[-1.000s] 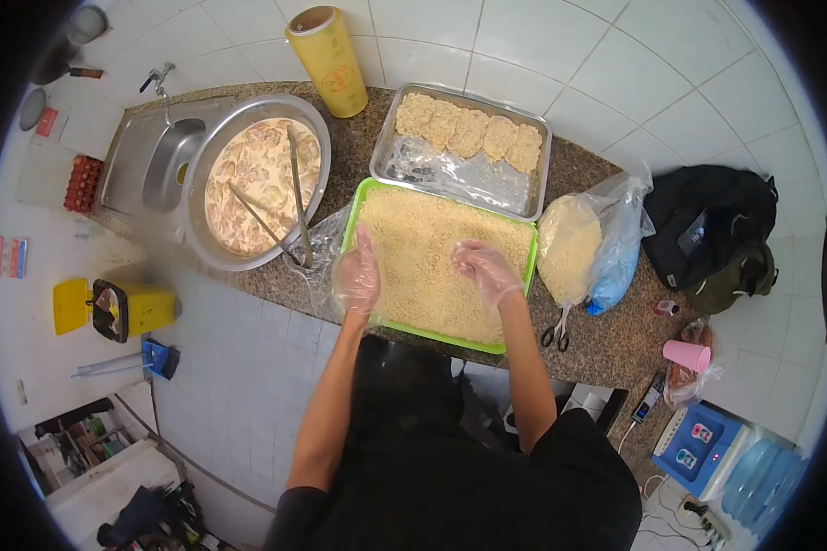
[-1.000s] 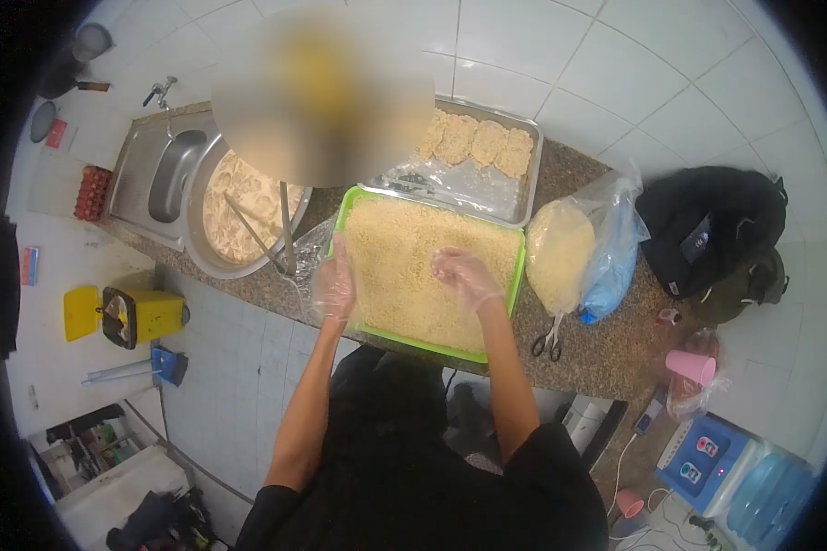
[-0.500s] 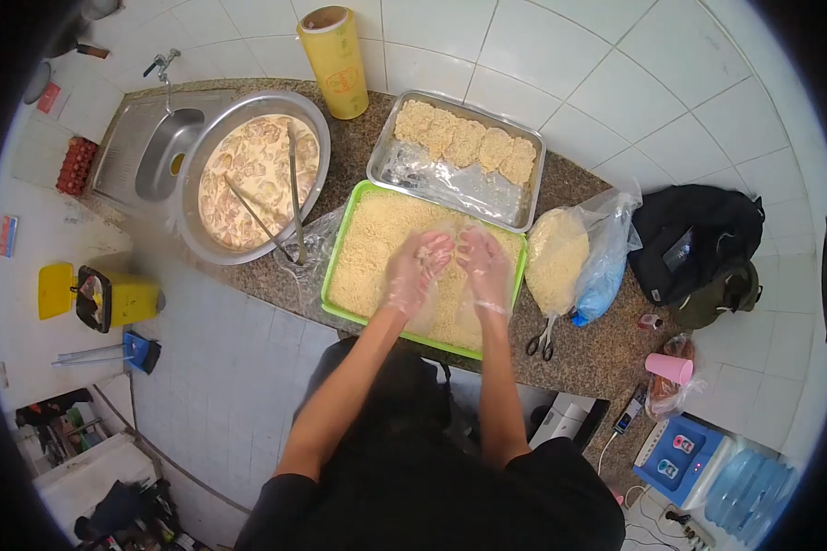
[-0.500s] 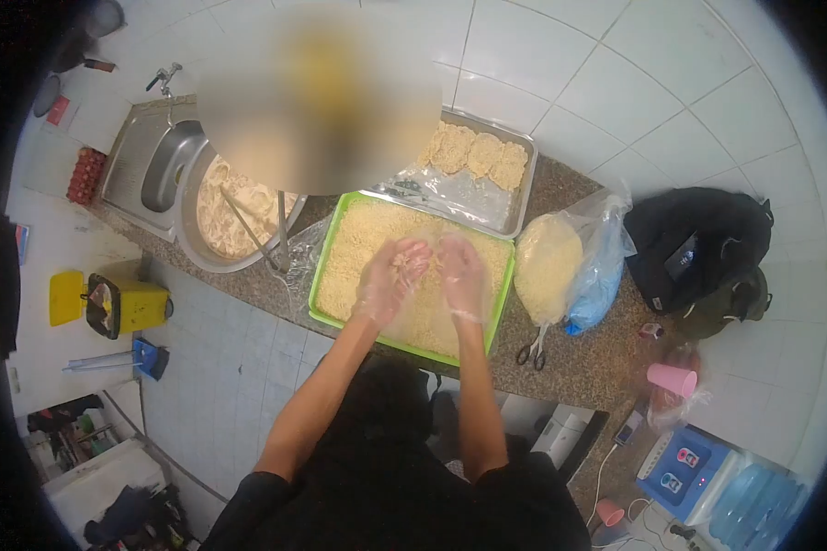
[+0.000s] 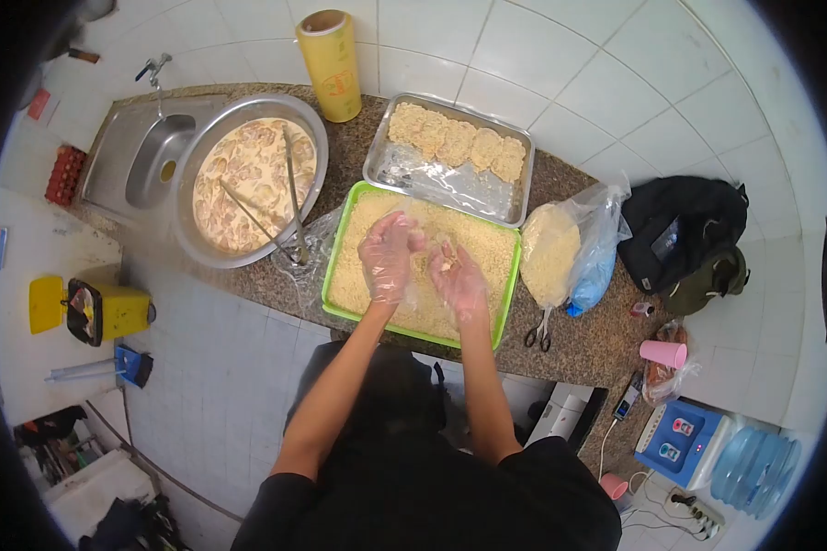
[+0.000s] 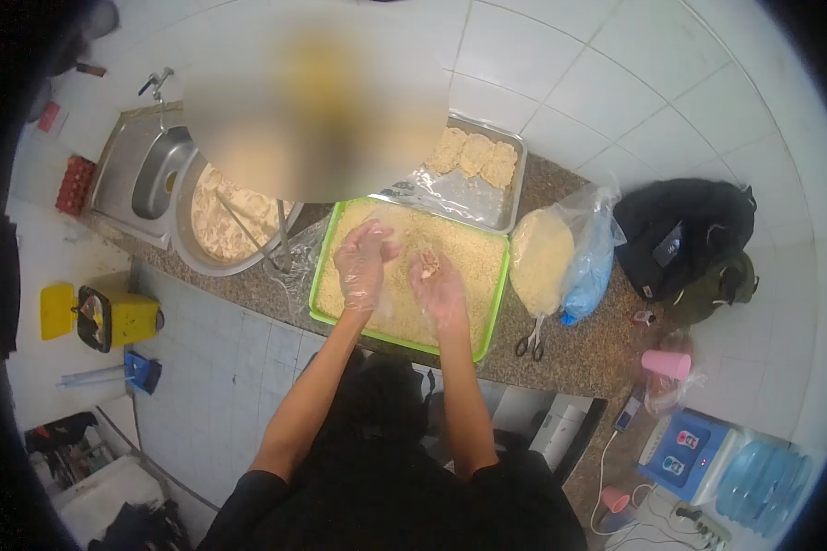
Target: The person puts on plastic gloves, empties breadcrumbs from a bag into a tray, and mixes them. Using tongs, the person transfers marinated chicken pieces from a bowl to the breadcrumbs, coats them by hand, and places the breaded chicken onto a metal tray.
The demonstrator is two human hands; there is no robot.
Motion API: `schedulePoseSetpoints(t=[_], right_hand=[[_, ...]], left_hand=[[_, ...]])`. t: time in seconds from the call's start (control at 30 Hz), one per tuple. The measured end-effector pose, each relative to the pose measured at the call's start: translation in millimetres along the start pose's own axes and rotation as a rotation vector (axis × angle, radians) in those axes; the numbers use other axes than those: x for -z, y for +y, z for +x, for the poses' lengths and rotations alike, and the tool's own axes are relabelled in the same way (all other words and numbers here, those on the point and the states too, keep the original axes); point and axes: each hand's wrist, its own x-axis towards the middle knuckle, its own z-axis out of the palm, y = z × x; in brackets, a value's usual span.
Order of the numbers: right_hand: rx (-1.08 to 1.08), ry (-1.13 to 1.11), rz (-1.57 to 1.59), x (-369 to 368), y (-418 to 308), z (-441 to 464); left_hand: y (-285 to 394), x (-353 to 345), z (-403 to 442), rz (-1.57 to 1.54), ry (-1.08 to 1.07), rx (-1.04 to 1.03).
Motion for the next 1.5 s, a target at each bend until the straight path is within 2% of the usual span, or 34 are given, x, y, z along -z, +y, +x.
schedulePoseSetpoints(t=[0.1,0.2,0.27,0.3,0.37,0.4,0.5,0.57,0.63,0.73,0.8,0.87,0.93,1.0,1.07,1.1,1.13,1.17,1.2,1.27,1.37,1.4,1.47,1.5], right_hand=[[0.070,-0.052,-0.433,23.5,-5.6,23.5],[-0.026,-0.249,-0.309,22.4,-9.2,20.2],[0.049,-0.091,-0.390,4.8,-1.3,7.1],[0.073,-0.030,-0.447,-11.4,8.4,1.4],[0.048,-0.117,-0.471,-23.8,28.5,-8.1],[0.033,-0.106,-0.521,-28.4,42.5,-10.8],[-0.131,0.053,-0.627,-51.2,86.2,-27.9],[-0.084,0.083,-0.526,-20.4,113.3,-0.6],[-0.177,0.120,-0.651,4.1,135.0,21.5],[-0.258,0.089,-0.916,-10.2,212.8,30.2],[-0.367,0.089,-1.014,-16.7,275.6,53.0],[-0.265,-0.211,-1.368,-2.4,355.5,89.4],[-0.440,-0.307,-1.261,-15.5,503.8,136.2],[-0.662,-0.426,-1.088,-59.7,689.1,176.8],[-0.835,-0.545,-1.046,-151.7,859.5,176.5],[-0.911,-0.593,-1.131,-211.8,917.6,146.6],[-0.849,-0.548,-1.145,-257.6,956.5,115.7],[-0.874,-0.570,-1.147,-282.8,988.9,112.0],[-0.898,-0.584,-1.157,-290.9,1002.8,111.2],[-0.913,-0.710,-1.076,-285.7,986.9,103.1],[-1.009,-0.849,-0.911,-273.8,897.7,92.3],[-0.961,-0.830,-0.872,-263.2,858.6,97.3],[-0.826,-0.751,-0.840,-259.0,804.9,102.3],[-0.718,-0.677,-0.832,-257.9,775.7,100.9]], left_hand=[[3.1,17.3,4.3,0.293,0.186,0.188],[-11.0,47.7,0.8,0.486,0.222,0.131],[-35.8,69.4,-2.4,0.452,0.137,0.125],[-86.1,89.5,9.2,0.663,0.064,-0.300],[-78.5,116.0,1.2,0.602,-0.040,-0.140],[-32.8,123.3,-19.1,0.222,-0.092,0.385],[-8.7,192.1,-38.6,0.003,-0.144,0.437],[14.4,253.3,-52.6,0.024,0.009,0.380],[29.4,325.1,-69.9,0.010,0.205,0.303],[34.3,449.2,-107.7,-0.051,0.574,0.175],[42.6,517.3,-143.9,-0.234,0.877,0.126],[21.7,584.0,-176.5,-0.481,1.178,0.048],[29.0,628.4,-206.7,-0.547,1.366,-0.066],[49.0,653.3,-222.1,-0.679,1.499,-0.099],[73.3,666.3,-219.7,-0.734,1.491,-0.217],[81.8,669.3,-217.1,-0.757,1.490,-0.267],[89.6,674.9,-210.0,-0.694,1.459,-0.279],[97.8,679.7,-200.4,-0.629,1.428,-0.287],[103.6,677.8,-193.6,-0.572,1.398,-0.284],[134.2,672.5,-170.2,-0.455,1.304,-0.161],[177.2,654.0,-119.5,-0.423,1.043,-0.157],[199.0,640.9,-102.8,-0.385,0.926,-0.160],[230.1,617.2,-71.5,-0.266,0.667,-0.018],[229.4,610.0,-58.0,-0.123,0.617,-0.065]])
